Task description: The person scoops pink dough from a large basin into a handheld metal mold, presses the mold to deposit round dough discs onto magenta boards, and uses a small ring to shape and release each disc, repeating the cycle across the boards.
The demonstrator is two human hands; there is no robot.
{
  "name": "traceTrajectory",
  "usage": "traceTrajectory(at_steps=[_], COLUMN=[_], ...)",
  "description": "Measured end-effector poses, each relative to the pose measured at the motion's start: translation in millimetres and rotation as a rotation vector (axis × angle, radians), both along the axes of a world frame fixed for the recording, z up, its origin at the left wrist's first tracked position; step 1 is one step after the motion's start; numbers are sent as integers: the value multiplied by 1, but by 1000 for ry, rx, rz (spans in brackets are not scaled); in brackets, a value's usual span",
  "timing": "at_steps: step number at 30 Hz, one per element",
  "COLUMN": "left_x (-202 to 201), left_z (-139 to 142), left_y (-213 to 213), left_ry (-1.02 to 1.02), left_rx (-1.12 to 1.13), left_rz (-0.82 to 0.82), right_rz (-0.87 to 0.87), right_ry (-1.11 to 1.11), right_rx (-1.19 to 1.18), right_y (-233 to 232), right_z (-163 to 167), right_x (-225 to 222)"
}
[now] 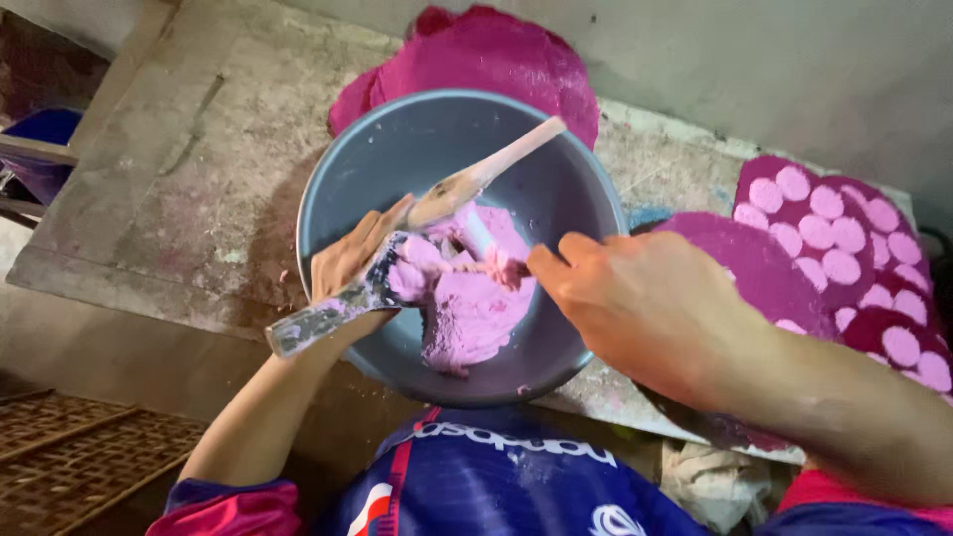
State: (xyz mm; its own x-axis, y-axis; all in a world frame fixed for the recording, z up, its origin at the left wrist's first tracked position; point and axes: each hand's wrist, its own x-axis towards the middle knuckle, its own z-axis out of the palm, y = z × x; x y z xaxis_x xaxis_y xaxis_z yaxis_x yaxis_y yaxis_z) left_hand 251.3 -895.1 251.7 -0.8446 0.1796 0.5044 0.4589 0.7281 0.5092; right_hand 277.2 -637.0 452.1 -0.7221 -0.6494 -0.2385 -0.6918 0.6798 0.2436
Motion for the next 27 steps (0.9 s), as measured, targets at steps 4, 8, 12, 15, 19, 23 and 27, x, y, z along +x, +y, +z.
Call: traceTrajectory(at_steps=[4, 8, 12, 15, 19, 23, 27], left_x=[-8, -3, -3, -4, -5, -21, -20], left_z=[-9, -27, -29, -18, -7, -25, -60], left_y=[28, 29, 3, -13, -6, 23, 27], left_ry=[-32, 38, -157, 35, 94, 1, -160], left_rx=[-6, 121, 141, 25, 59, 58, -114], left_rz=[-53, -184, 19, 161, 2, -44, -14], right_rz=[194, 350, 190, -1, -17, 207, 284], right_ry=[143, 255, 211, 124, 31, 235, 266], right_rx=[-30, -29, -143, -55, -31, -77, -2], right_y=[-35, -44, -6, 10, -1, -41, -52], right_z=[-60, -98, -50, -8, -11, -78, -119], right_x=[-11, -8, 1, 3, -9, -13, -9])
